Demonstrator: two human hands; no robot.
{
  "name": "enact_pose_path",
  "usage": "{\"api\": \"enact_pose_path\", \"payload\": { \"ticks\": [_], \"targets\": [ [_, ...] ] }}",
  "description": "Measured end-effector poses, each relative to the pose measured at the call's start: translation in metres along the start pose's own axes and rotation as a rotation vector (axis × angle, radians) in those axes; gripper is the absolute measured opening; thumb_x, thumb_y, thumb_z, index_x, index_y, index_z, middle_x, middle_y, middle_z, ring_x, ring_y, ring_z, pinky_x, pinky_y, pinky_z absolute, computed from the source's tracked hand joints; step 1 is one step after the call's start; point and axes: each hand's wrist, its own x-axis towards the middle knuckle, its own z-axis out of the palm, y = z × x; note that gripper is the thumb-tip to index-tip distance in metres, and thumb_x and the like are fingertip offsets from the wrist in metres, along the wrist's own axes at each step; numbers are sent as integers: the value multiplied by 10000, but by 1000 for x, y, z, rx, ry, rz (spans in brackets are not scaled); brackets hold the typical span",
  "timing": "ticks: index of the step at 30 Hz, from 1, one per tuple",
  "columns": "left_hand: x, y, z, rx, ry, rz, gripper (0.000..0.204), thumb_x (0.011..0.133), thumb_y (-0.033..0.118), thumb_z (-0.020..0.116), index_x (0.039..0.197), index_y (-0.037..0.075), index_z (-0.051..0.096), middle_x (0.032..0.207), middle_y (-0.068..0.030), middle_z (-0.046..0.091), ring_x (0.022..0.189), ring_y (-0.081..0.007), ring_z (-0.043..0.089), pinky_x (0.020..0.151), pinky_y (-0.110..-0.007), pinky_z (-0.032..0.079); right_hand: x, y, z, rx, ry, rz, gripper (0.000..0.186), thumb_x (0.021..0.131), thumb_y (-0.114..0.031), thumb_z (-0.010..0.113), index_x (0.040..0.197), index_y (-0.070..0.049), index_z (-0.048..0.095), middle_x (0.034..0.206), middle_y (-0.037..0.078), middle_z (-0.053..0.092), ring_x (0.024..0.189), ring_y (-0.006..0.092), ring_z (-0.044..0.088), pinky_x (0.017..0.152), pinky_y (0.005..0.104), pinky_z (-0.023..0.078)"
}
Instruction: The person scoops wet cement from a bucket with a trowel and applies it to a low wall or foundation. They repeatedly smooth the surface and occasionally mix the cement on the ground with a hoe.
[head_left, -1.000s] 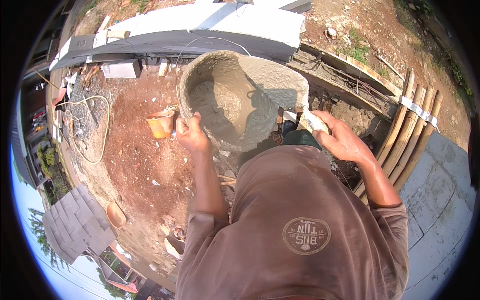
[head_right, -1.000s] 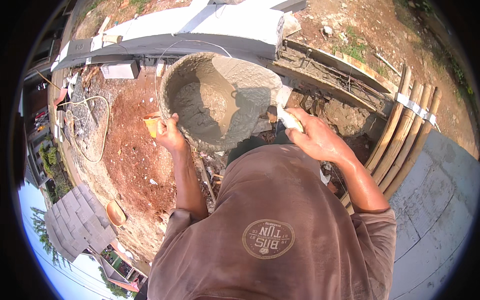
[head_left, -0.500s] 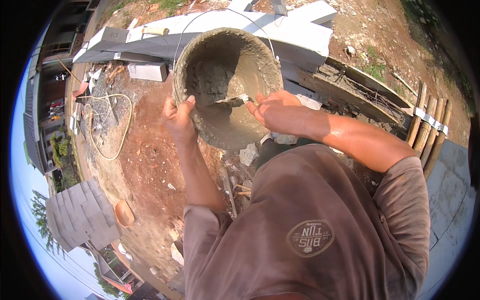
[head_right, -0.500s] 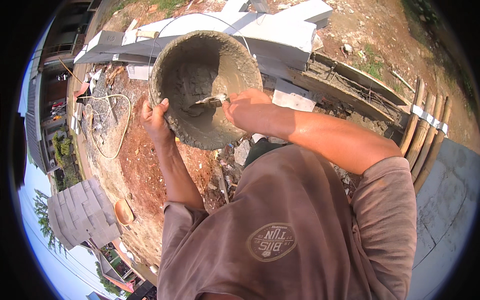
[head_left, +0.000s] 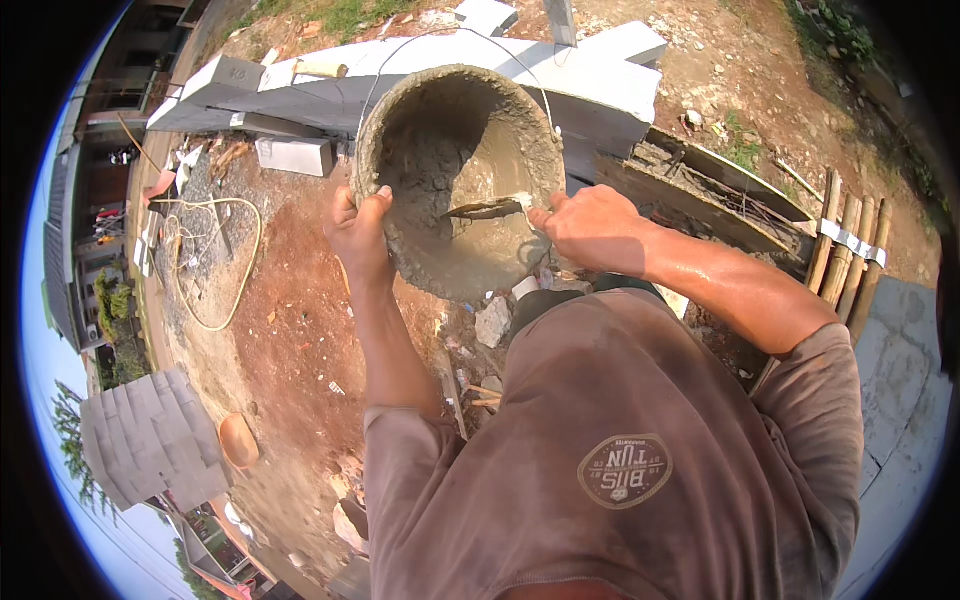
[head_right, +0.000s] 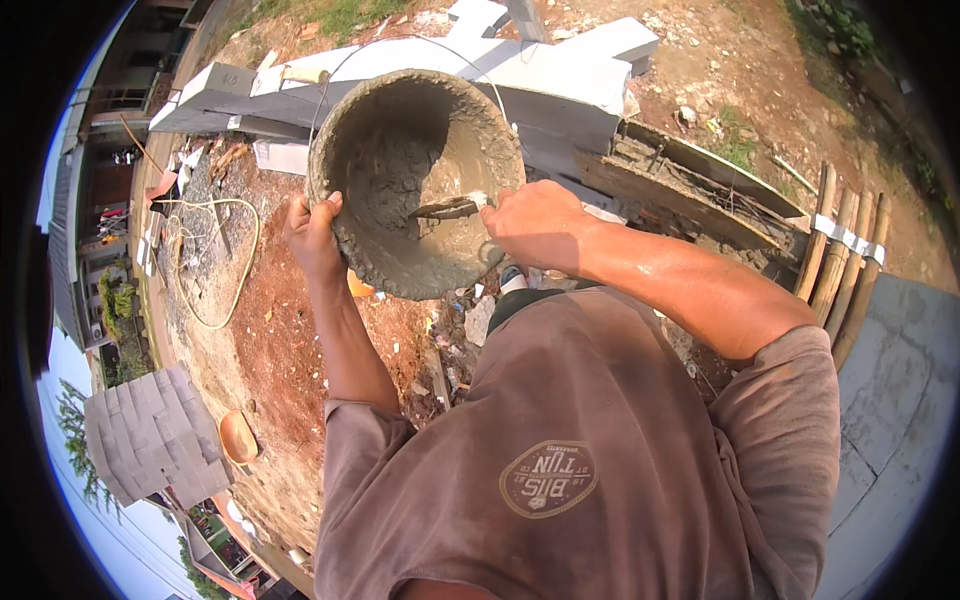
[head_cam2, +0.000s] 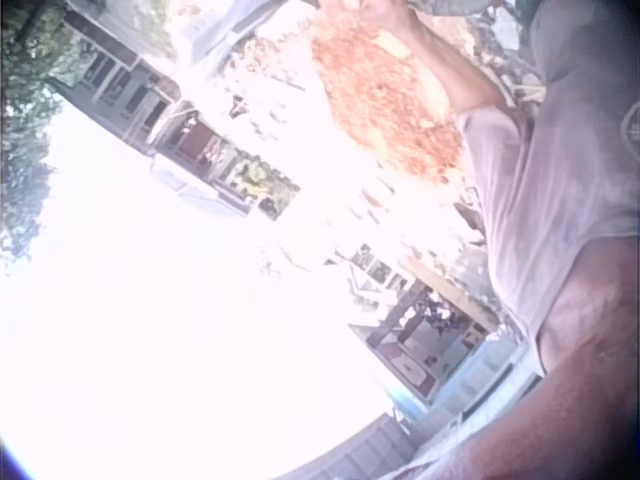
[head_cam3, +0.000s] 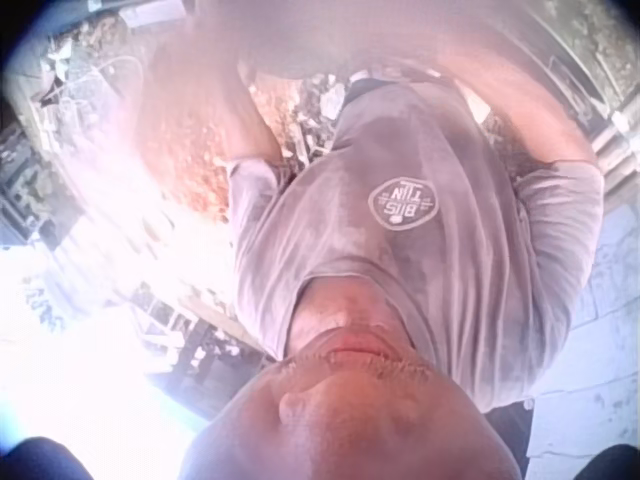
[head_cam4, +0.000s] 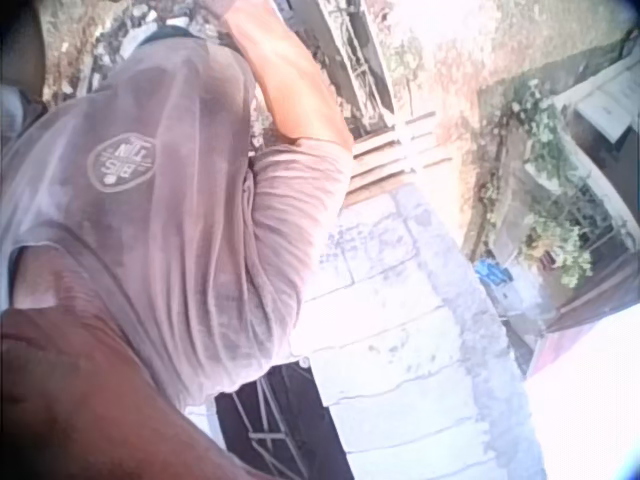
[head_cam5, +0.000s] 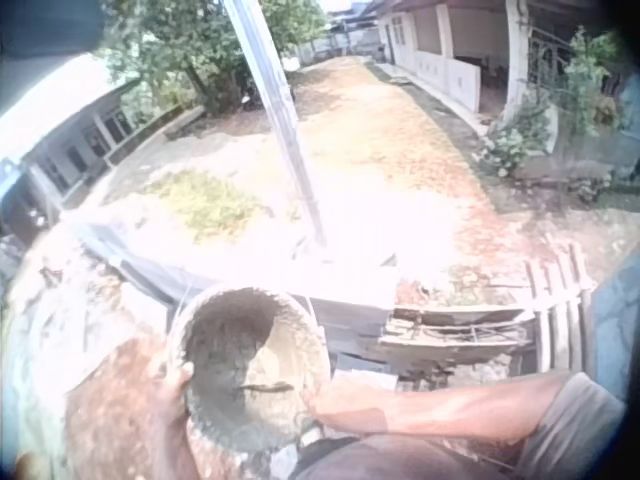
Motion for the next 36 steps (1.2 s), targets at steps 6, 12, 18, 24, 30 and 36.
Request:
{"api": "enact_pose_path", "payload": {
  "ticks": [6,12,18,24,30,36],
  "targets": [
    [-14,-23,39,132,-64,168,66,773,-46,592,787,16,574,745,29,551,656,-28,446,575,-195,350,37,1,25,-38,-46,287,231,827,-86,507,984,24,637,931,159,678,886,282,657,701,397,536],
    [-26,-31,22,184,31,240,217,759,-24,625,649,31,446,644,35,480,609,-45,408,514,-232,334,5,28,10,630,-141,81,391,839,-194,490,1146,40,555,924,222,657,878,320,640,760,417,491],
    [-26,-35,25,304,55,201,282,746,36,670,649,26,405,590,7,416,571,-56,355,476,-252,320,4,42,2,266,-127,261,385,838,-269,565,1122,-10,549,937,227,645,940,382,609,815,466,480],
    [-22,-15,54,206,-45,311,271,747,21,657,642,21,407,572,32,376,542,-43,317,441,-244,268,32,52,-29,-240,35,328,251,874,-159,478,1045,-20,599,945,184,668,889,310,657,741,406,531],
    [-13,-1,63,44,-163,275,221,728,-40,665,647,24,469,629,51,443,576,-23,363,474,-217,278,12,59,-10,22,-205,177,313,855,-267,566,1047,-27,627,971,180,666,937,339,634,794,413,510],
    [-22,-14,65,-157,-68,105,153,722,-74,634,686,23,522,692,13,541,620,-37,438,566,-190,343,-16,48,65,885,-69,128,436,884,-370,567,1174,-44,581,906,192,656,799,302,635,736,405,485]
  ]
}}
